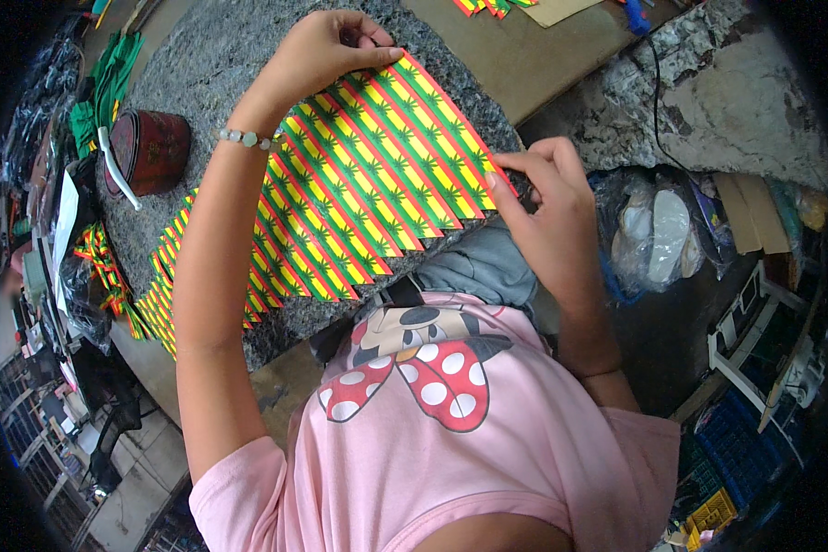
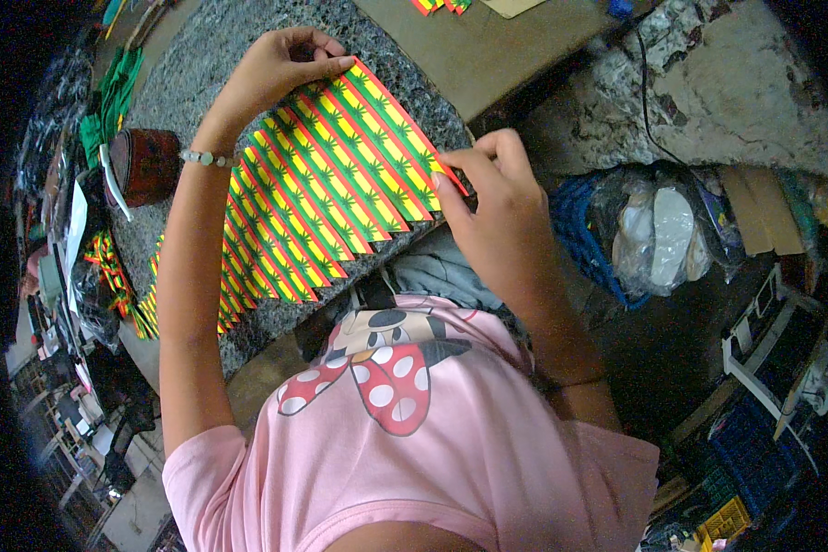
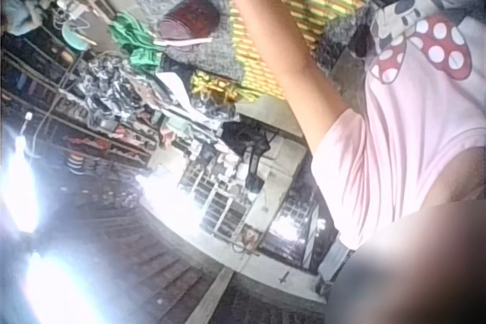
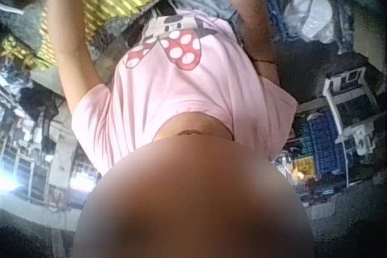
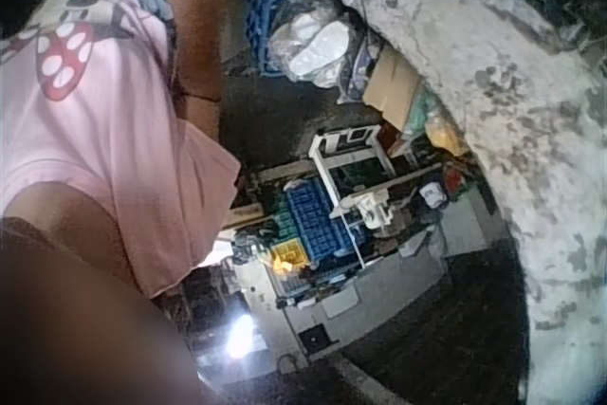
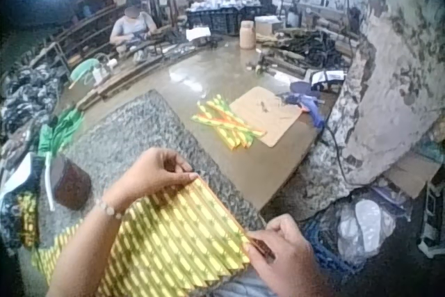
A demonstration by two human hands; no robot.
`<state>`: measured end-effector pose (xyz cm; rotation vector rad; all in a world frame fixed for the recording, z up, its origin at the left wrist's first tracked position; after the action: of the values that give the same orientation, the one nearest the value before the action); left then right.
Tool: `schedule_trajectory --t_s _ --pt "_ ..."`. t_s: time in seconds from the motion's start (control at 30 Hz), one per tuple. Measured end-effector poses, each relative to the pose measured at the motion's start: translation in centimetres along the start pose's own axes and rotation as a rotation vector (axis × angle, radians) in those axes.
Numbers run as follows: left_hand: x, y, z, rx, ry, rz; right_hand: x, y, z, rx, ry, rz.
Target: The person applies a yellow liquid to colorful rectangular paper strips using a brush, then places them onto a textured surface. They repeatedly pick up strips, apply the liquid, and arrange them in rows.
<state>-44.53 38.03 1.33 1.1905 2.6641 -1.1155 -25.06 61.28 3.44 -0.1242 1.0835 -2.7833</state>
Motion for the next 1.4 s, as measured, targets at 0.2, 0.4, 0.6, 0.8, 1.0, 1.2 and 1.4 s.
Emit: schedule_trajectory --t_s 0.2,0.4,0.6,0.8,1.0,1.2,1.4 --pt "-0.1 0.0 -0.6 -0.038 0.090 -0.098 8.2 -3.7 -2.1 -0.174 -0.255 -0.234" --pt "-1.3 -0.8 -1.1 -0.063 0.031 -0.184 19.8 -3.3 -6.8 -0.355 -0.362 -0.146" --pt "-1.9 -0.5 -1.9 -0.078 0.070 -0.173 22.4 -3.3 -8.1 -0.298 -0.108 0.010" --pt "-0.8 1.5 -4.2 -0.221 0.041 0.098 24.2 -3.9 -7.3 -0.539 0.041 0.142" --pt "1.0 3.5 -6.7 -0.695 0.078 0.116 22.3 -4.9 -2.8 -0.556 0.030 0.074" --pt "2.5 1.1 -7.6 -1.320 0.394 0.265 13.4 -3.9 2.0 -0.677 -0.374 -0.006" --pt "1.2 1.4 -8.6 -1.130 0.202 0.096 9.4 -3.9 2.6 -0.639 -0.539 -0.080"
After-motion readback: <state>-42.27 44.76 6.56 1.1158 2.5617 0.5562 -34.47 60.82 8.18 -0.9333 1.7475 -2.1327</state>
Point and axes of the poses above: each hand's wrist, its own x-axis towards the middle knuckle, its own y-axis out of the palm, z = x × y, the point moved 2 cm from there along x, towards the middle knuckle, and after that the axes turned 15 degrees about z, right-handed, at the moved point
